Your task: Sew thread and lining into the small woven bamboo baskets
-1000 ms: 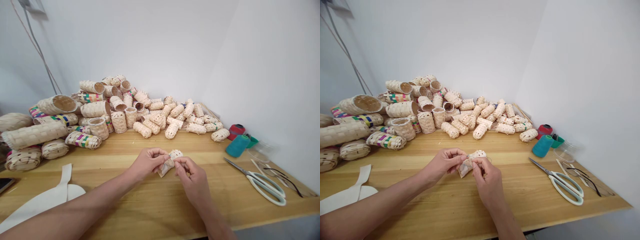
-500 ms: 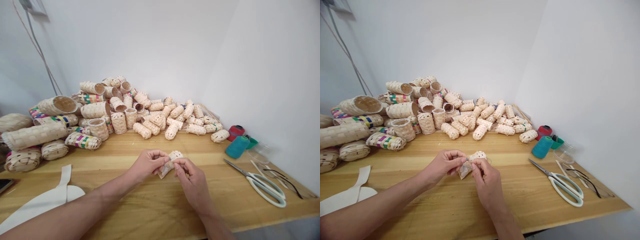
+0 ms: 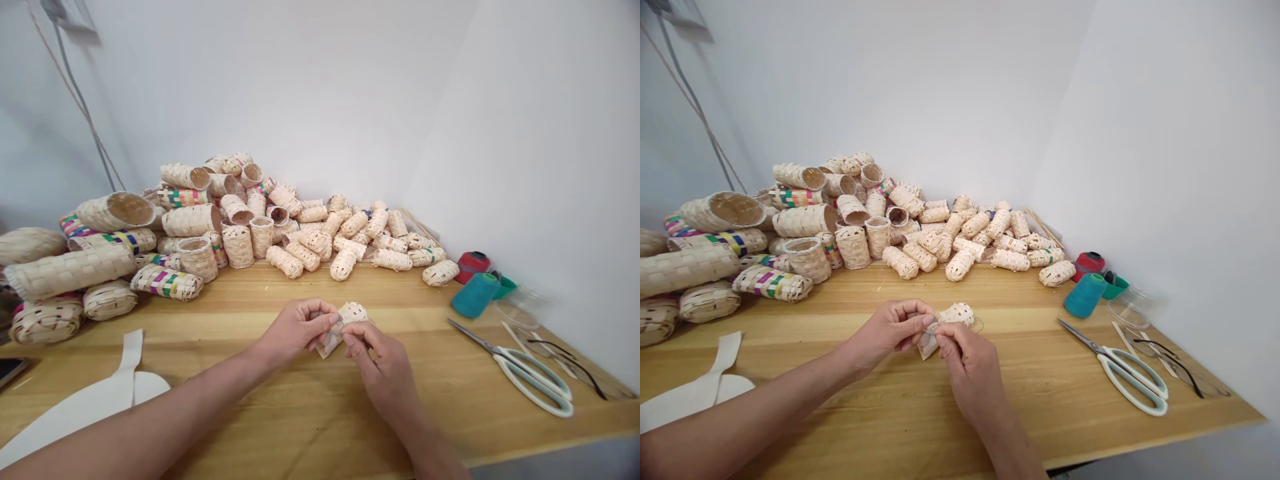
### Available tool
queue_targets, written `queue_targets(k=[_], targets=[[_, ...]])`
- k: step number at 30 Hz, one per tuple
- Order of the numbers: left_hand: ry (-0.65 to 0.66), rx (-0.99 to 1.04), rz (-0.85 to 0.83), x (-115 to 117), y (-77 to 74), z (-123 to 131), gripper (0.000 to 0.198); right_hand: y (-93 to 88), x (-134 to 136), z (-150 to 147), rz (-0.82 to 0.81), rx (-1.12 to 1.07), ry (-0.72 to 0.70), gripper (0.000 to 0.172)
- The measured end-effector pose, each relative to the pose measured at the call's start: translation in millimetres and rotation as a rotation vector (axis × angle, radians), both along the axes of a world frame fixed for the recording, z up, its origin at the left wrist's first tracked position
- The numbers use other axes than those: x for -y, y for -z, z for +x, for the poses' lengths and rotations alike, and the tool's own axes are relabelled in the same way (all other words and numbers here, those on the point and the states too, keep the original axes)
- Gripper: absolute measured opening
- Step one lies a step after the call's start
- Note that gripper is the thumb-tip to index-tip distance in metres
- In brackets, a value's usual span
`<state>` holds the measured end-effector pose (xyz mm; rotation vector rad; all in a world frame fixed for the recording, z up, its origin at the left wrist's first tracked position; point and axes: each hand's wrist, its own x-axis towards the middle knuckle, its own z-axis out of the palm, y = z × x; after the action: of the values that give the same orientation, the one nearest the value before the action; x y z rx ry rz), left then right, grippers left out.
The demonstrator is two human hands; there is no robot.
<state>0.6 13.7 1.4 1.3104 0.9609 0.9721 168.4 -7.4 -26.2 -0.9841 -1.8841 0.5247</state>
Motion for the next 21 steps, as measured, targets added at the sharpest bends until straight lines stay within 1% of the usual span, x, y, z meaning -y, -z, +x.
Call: queue_targets(k=[3,5,9,15,17,19,21], targets=[[-0.030,0.009,-0.011,0,-0.5,1,0.038,-0.7,0,0,-0.005,0.017,-0.013,0.017],[-0.054,0.013,-0.019,0,-0.7,1,0.037,-1.1,1,0,-0.040,0.019,0.019,0.017],[-0.088,0.017,-0.010,0,0.0,2,0.034,-2.6,4,1,-0.125,-0.068,0.137,0.020],[-0.130,0.030,-0.024,-1,0.6,2,0.031,-1.8,1,7,-0.131,-0.264,0.364,0.028],[-0.134,0.042,-0.027,-1,1.3,2,0.030,-1.4,-3,9,-0.168,-0.329,0.410,0.028],[-0.129,0.046,-0.030,-1,2.3,2,0.029,-2.4,-6,8,-0.241,-0.412,0.382,0.030],[-0.123,0.029,-0.027,-2,3.1,3,0.029,-5.2,-7,3,-0.331,-0.490,0.302,0.032]])
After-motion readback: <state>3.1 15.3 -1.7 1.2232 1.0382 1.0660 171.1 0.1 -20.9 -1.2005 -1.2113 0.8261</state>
